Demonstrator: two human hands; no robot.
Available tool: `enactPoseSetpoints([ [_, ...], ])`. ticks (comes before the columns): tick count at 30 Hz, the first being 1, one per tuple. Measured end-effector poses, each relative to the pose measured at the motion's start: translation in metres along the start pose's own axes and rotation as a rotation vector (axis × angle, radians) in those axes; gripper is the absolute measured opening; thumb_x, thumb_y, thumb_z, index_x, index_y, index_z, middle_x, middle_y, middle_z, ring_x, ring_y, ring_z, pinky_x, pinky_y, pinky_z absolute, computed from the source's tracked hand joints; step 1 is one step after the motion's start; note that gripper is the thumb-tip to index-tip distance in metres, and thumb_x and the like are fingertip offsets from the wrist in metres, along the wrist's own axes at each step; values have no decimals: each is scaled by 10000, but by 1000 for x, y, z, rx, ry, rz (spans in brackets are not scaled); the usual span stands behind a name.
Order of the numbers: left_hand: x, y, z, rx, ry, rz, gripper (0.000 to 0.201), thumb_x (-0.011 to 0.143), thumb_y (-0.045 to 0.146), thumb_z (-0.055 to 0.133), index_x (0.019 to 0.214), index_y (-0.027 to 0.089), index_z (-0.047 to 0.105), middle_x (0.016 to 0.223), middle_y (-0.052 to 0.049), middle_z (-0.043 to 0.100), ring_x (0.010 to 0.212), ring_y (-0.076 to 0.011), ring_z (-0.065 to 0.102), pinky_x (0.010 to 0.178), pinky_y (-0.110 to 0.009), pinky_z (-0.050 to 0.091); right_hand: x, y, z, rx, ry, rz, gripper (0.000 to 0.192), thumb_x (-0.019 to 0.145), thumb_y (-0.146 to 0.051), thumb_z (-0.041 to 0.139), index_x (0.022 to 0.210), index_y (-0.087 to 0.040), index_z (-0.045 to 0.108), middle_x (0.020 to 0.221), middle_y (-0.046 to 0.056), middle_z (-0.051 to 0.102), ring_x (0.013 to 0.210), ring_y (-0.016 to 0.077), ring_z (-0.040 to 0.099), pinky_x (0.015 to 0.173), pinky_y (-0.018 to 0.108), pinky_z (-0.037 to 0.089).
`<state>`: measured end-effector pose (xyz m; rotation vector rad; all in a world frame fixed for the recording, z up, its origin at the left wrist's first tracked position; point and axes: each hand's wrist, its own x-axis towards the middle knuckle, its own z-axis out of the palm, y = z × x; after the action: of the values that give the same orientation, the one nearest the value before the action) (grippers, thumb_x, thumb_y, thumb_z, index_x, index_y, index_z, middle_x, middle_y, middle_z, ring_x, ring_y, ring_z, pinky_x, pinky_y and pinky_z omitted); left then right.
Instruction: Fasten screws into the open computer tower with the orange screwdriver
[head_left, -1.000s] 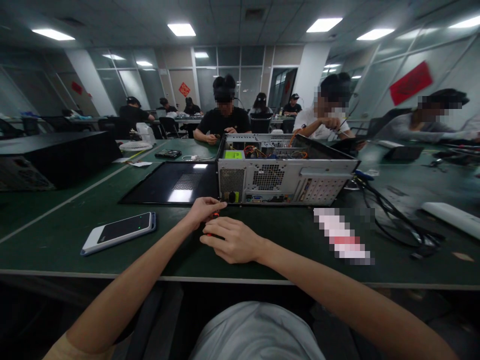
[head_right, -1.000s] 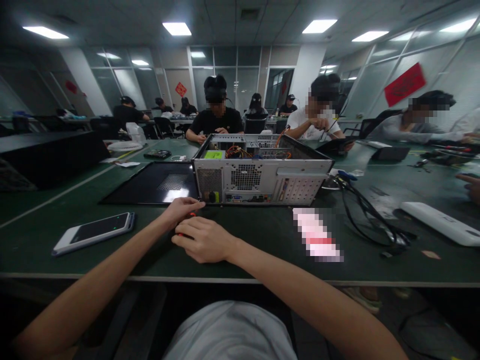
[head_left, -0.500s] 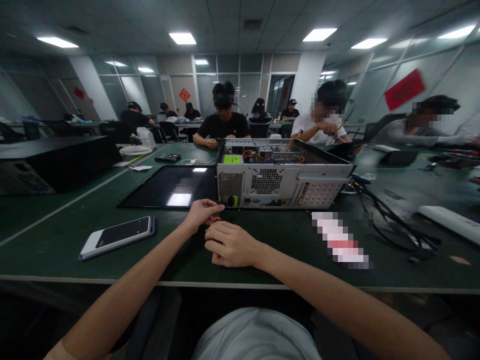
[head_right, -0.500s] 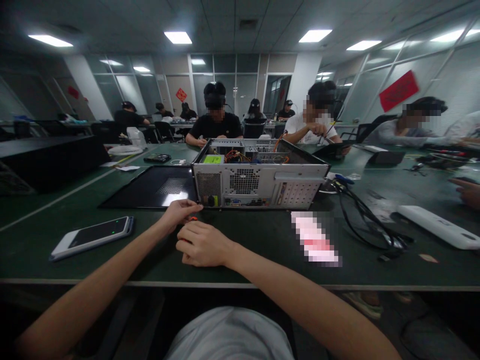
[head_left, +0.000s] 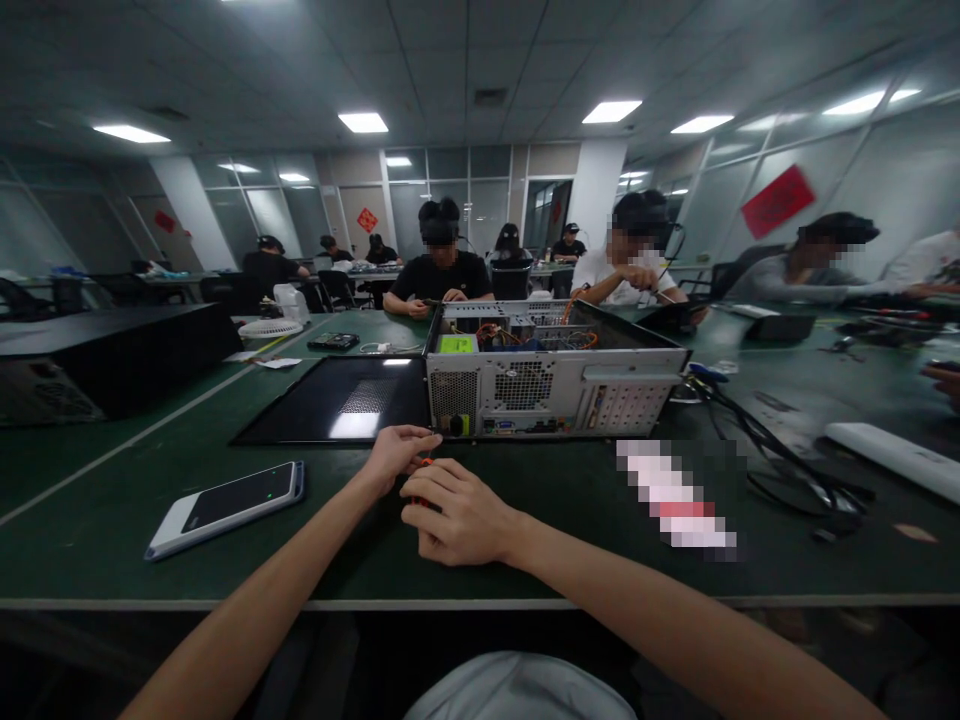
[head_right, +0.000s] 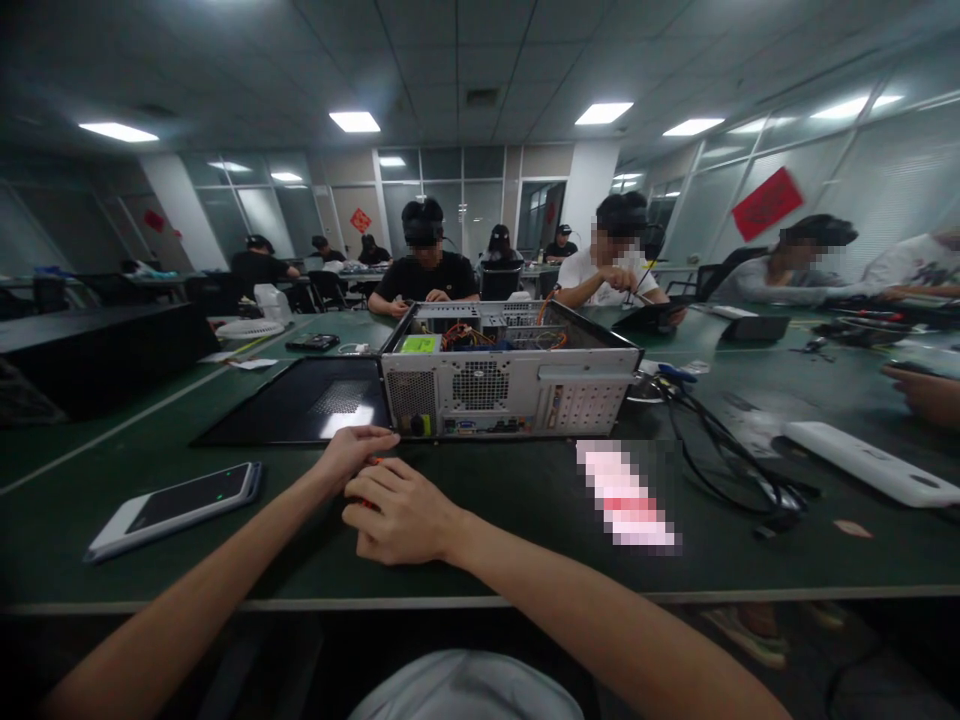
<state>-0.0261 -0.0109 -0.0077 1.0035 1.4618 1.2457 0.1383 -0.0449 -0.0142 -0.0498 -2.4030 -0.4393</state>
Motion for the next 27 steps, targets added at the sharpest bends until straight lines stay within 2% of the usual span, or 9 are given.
enactPoseSetpoints([
  [3, 0, 0, 0, -30, -4, -17, 371, 592, 271, 880, 855, 98, 685, 607, 8, 643, 381, -69, 509, 383, -195, 377, 0, -1, 0, -9, 39, -3, 142, 909, -279, 579, 878, -169, 662, 1020, 72, 646, 989, 196, 550, 949, 362, 425],
  [8, 3, -2, 0, -54, -12, -30, 313, 648, 233, 847, 889, 100, 697, 666, -9, 667, 381, -73, 527, 386, -202, 407, 0, -1, -1, -39, 87, 59, 162, 963, -290, 563, 1040, -181, 654, 928, 46, 641, 895, 177, 552, 866, 322, 442],
  [13, 1, 0, 0, -29, -20, -35, 178, 742, 186, 768, 881, 99, 698, 694, -19, 669, 377, -61, 515, 364, -180, 378, -2, 0, 2, -2, 99, 11, 203, 974, -312, 565, 866, -155, 638, 904, 47, 648, 862, 158, 571, 857, 299, 460],
  [18, -1, 1, 1, -28, -22, -52, 120, 790, 171, 718, 887, 100, 703, 700, -27, 665, 404, -64, 529, 362, -168, 366, -2, 0, 0, 19, 117, 24, 145, 971, -272, 576, 911, -175, 666, 915, 33, 658, 863, 146, 581, 837, 281, 476],
  [24, -1, 1, 0, -17, -25, -50, 131, 790, 183, 722, 893, 104, 711, 729, -39, 671, 471, -91, 578, 415, -197, 434, -3, 0, 0, 18, 98, 1, 157, 978, -276, 566, 1000, -160, 669, 884, 30, 668, 826, 147, 591, 798, 275, 488],
  [27, -1, 1, 0, -21, -28, -49, 150, 786, 190, 733, 904, 102, 706, 733, -40, 675, 473, -88, 581, 436, -200, 457, -4, 0, 0, 22, 71, -10, 156, 984, -259, 554, 930, -167, 668, 907, 33, 679, 876, 149, 611, 836, 279, 494],
])
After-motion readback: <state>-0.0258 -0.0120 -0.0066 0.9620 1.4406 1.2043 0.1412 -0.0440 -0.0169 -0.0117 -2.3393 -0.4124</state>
